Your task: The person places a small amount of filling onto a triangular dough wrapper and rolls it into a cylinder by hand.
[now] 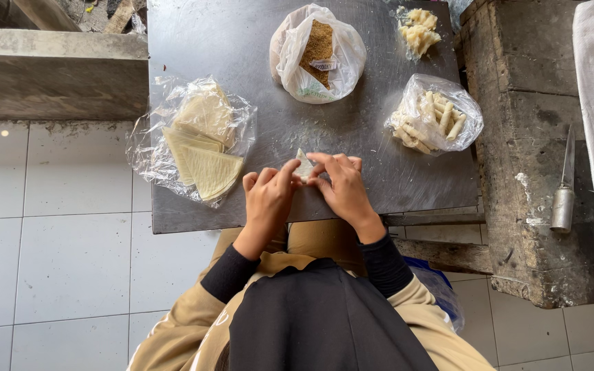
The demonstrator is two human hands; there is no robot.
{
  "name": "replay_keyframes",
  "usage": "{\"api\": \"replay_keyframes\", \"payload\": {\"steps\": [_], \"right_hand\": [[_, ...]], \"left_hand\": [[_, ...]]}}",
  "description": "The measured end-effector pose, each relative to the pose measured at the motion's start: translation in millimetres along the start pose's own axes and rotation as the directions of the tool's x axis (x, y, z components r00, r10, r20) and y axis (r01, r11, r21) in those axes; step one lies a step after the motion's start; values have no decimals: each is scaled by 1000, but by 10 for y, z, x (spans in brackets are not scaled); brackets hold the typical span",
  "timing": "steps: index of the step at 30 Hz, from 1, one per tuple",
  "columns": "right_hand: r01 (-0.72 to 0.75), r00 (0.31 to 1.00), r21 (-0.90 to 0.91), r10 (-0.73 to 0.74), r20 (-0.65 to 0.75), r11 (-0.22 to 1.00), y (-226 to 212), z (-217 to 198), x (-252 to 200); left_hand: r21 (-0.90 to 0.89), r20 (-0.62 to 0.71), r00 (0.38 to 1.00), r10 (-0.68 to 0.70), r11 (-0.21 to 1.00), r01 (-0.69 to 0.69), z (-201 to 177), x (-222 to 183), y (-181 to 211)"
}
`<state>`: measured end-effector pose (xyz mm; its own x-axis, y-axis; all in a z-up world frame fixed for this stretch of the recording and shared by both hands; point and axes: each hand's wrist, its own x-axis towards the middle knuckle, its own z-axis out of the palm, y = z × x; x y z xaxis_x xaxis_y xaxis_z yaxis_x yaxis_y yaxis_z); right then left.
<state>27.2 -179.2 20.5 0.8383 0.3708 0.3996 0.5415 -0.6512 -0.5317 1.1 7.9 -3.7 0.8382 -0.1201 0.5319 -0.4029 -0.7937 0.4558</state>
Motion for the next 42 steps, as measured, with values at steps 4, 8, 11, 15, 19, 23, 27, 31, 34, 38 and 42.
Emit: {"api": "replay_keyframes", "payload": {"steps": [4,8,11,15,19,23,27,31,34,38,42], "right_hand": [[89,996,-62,-90,-19,994,33,30,-29],[-19,1000,-39,19,-11,999,26,100,-54],[-148,989,60,149,-10,987,-27,99,-83],[-260,965,117,261,7,958,-42,139,-49],[-5,999,-1,5,-33,1000,-39,15,-82],[33,998,-66,-36,-59,997,-35,67,-119],[-27,999,-38,26,-23,999,-41,91,-149],[-252,967,165,244,66,953,-162,34,-334],[-360,933,68,359,28,930,-161,184,-261],[-249,964,-171,227,-136,954,-121,383,-27],[-233,966,-295,185,-183,927,-23,528,273]], "left_hand": [[47,27,998,50,998,-51,6,-3,-34],[3,8,999,-50,999,50,-3,-6,44],[-174,43,976,-213,960,218,-57,-13,99],[-189,59,976,-211,957,218,-12,1,56],[-79,52,997,-55,995,59,-36,-64,77],[-20,-8,998,-55,998,55,10,-109,105],[-102,60,990,-127,986,132,26,-114,110],[-205,158,968,-194,953,225,-116,-237,185],[-164,192,928,-318,922,350,-46,-193,200],[66,-23,969,-248,966,249,226,-44,138],[150,-48,968,-246,956,251,401,255,-67]]}}
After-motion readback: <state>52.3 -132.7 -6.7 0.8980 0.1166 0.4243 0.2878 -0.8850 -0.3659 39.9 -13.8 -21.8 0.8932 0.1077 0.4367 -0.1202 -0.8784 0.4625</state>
